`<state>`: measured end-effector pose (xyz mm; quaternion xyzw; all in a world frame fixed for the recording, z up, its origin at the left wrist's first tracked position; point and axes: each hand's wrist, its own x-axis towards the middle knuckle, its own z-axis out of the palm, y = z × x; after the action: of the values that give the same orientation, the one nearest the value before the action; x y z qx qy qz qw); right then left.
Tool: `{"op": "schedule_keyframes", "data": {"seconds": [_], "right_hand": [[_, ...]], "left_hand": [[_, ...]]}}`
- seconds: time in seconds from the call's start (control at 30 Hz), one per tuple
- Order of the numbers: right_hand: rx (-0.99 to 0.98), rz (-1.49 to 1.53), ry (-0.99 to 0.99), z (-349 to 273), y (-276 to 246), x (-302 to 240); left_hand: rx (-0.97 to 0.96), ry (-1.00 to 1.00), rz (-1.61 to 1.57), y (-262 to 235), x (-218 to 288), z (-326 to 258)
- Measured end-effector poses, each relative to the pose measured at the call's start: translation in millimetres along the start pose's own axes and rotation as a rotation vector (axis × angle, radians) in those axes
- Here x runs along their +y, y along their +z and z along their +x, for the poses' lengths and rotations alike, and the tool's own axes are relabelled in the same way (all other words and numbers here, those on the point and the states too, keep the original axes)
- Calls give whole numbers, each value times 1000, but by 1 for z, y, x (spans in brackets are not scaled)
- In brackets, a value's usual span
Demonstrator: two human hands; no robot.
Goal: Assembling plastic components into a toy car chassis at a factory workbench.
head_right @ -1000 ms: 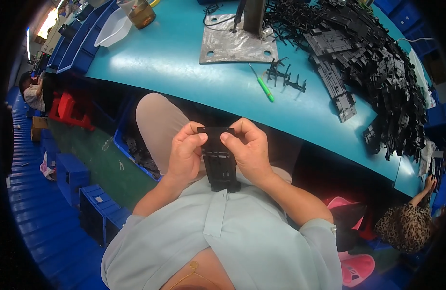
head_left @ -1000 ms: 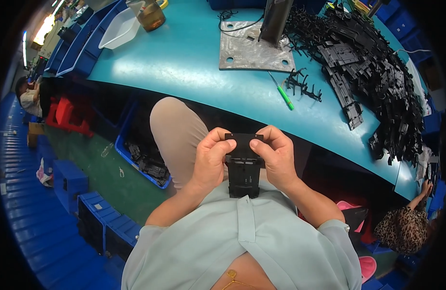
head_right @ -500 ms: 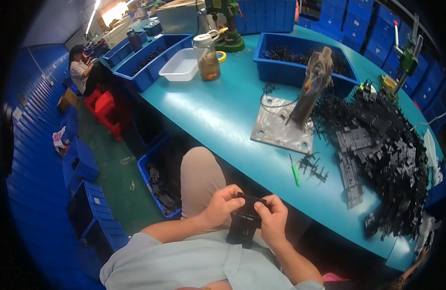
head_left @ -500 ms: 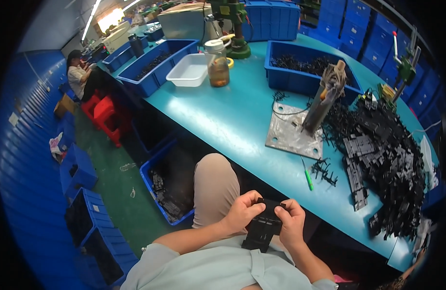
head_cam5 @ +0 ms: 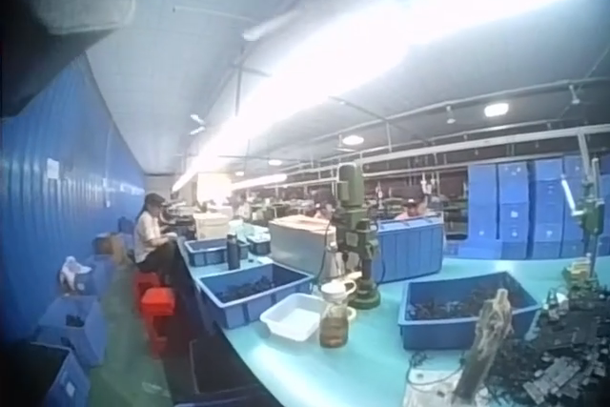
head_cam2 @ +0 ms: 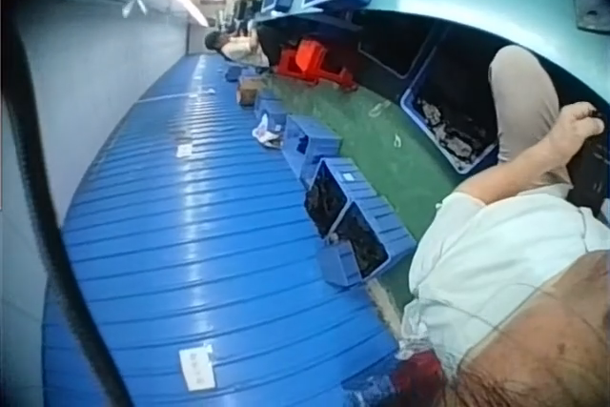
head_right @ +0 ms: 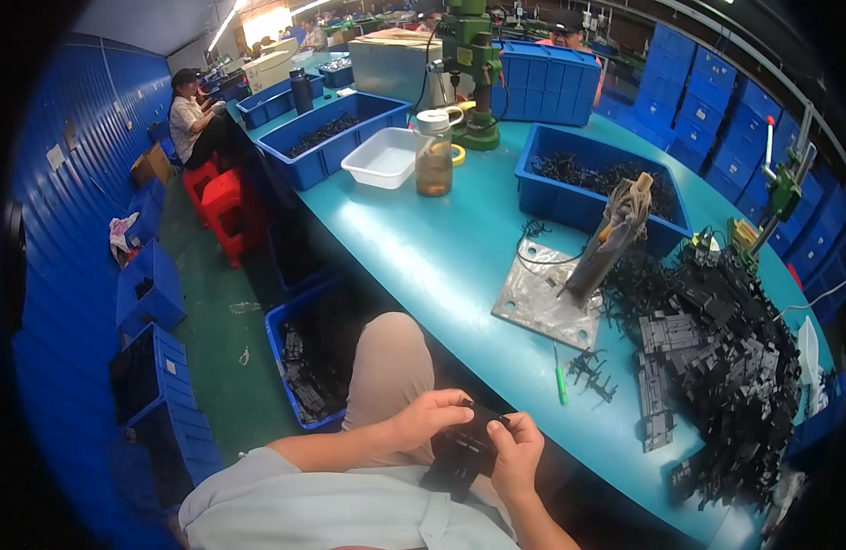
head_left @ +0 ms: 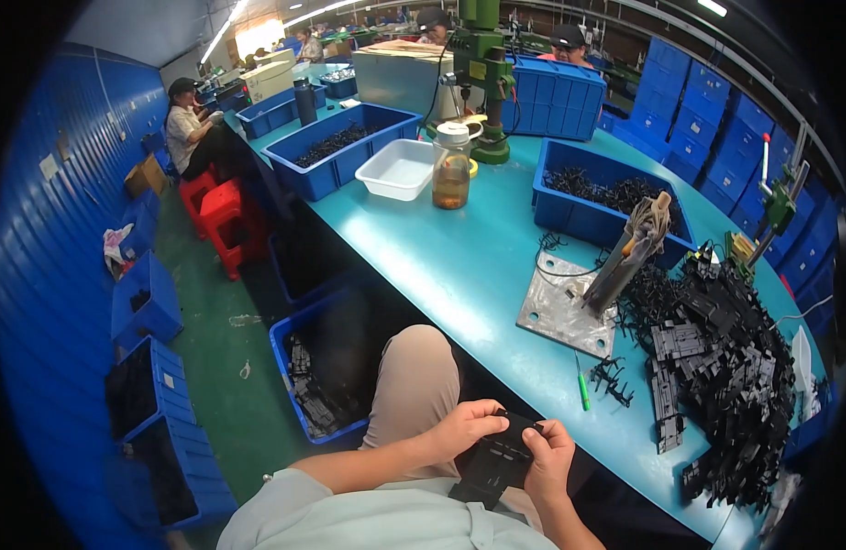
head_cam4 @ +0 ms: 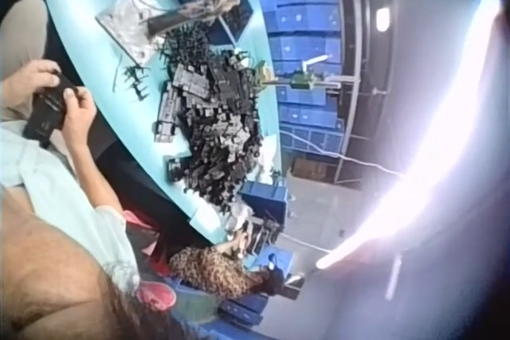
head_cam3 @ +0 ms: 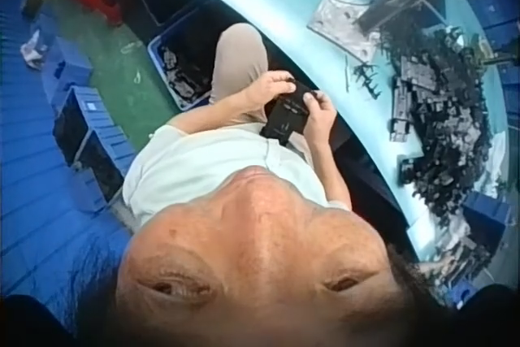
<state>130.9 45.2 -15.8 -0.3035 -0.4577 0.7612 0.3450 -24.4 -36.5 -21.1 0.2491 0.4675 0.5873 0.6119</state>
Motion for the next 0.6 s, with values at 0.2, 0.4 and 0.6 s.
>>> {"op": "schedule_keyframes", "data": {"seconds": [0.2,0.4,0.6], "right_hand": [[-11,-77,-20,3,1,-1],[39,-741,-446,21,5,-8],[-158,-1121,-866,28,22,-28]], "left_hand": [[19,129,64,3,0,-2],[164,256,11,4,5,3],[268,379,80,4,12,11]]}}
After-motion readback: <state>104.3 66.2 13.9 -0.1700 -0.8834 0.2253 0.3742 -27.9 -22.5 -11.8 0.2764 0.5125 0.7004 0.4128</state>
